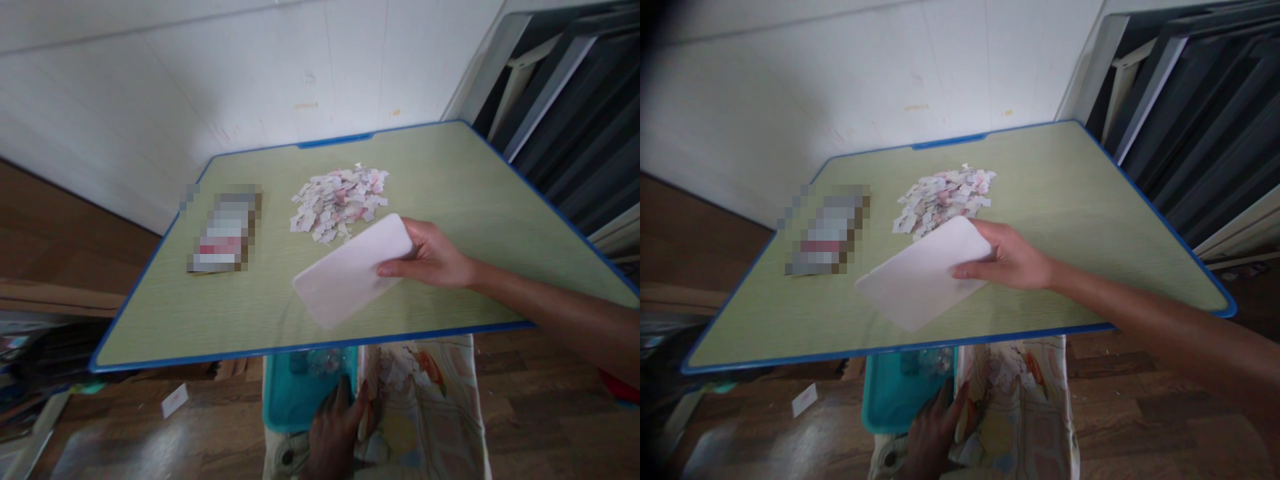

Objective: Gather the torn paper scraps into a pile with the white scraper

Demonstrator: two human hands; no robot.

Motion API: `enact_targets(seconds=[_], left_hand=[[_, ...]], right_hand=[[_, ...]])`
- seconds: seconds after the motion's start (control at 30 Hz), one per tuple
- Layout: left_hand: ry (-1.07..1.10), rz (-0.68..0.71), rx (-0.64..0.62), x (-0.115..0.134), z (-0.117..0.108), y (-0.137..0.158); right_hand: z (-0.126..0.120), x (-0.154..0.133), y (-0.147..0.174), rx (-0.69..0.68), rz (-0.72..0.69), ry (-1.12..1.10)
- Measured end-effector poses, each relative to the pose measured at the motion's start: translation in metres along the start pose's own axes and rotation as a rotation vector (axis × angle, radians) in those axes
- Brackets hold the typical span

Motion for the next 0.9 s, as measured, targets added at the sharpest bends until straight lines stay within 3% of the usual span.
enact_targets(seconds=[0.47, 0.63, 0.9], left_hand=[[0.033, -0.008, -0.057, -0.004, 0.01, -0.003], [0.009, 0.019, -0.031, -0.002, 0.008, -0.006], [-0.002, 0.037, 0.096, -0.007, 0.019, -0.008]], right_hand=[[-0.086, 0.045, -0.006, 0.512, 0.15, 0.057], [-0.095, 0.06, -0.003, 0.561, 0.203, -0.055], [-0.091, 0.061, 0.0, 0.5, 0.271, -0.154]])
Point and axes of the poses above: each hand's wrist, its own y-axis away from the middle knuckle, its own z-axis out of the palm, x = y × z, the point moved 8 cm from there along -y, towards the middle knuckle, and after that the axes turned 12 degrees about y, right-handed, at the moved point
